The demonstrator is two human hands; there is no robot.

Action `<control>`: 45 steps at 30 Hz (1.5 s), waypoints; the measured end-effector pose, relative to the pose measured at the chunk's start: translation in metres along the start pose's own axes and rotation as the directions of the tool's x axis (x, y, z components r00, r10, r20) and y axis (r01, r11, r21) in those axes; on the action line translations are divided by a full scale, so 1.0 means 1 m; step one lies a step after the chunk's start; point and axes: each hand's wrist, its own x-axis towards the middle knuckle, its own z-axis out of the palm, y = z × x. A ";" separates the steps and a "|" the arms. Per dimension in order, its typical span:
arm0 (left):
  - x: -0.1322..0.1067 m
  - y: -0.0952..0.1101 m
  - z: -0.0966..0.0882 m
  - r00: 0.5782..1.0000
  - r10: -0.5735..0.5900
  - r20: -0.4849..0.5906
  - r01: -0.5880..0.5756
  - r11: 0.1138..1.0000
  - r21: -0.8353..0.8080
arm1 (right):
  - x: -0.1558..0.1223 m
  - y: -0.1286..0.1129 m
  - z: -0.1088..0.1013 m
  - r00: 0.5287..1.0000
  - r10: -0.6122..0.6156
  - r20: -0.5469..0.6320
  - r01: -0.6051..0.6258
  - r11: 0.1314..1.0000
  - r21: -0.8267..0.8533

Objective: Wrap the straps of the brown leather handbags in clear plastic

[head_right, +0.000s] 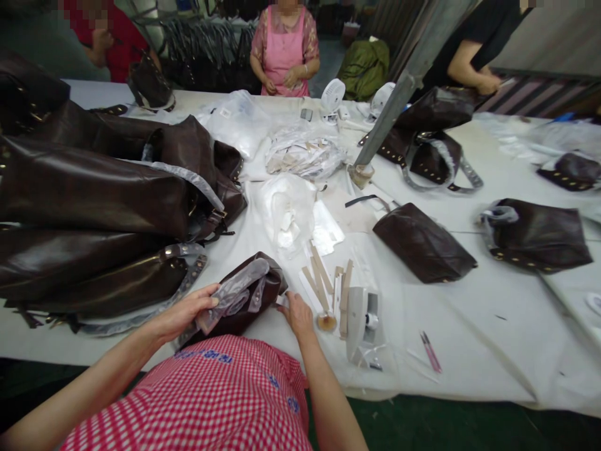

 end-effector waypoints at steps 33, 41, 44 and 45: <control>0.004 -0.003 0.002 1.000 0.004 -0.024 -0.004 1.000 0.011 | -0.043 -0.024 -0.013 0.990 0.118 -0.072 -0.049 0.785 0.618; 0.006 -0.005 0.010 0.999 0.041 0.014 -0.042 0.998 0.042 | -0.073 -0.083 -0.101 0.978 -0.158 -0.138 0.208 0.798 0.566; 0.004 -0.006 0.016 0.996 0.087 0.001 -0.087 0.995 0.057 | -0.074 -0.097 -0.109 0.985 -0.132 -0.108 0.170 0.769 0.616; 0.003 -0.006 0.017 0.993 0.117 0.006 -0.117 0.992 0.048 | -0.075 -0.100 -0.109 0.988 -0.107 -0.114 0.156 0.762 0.629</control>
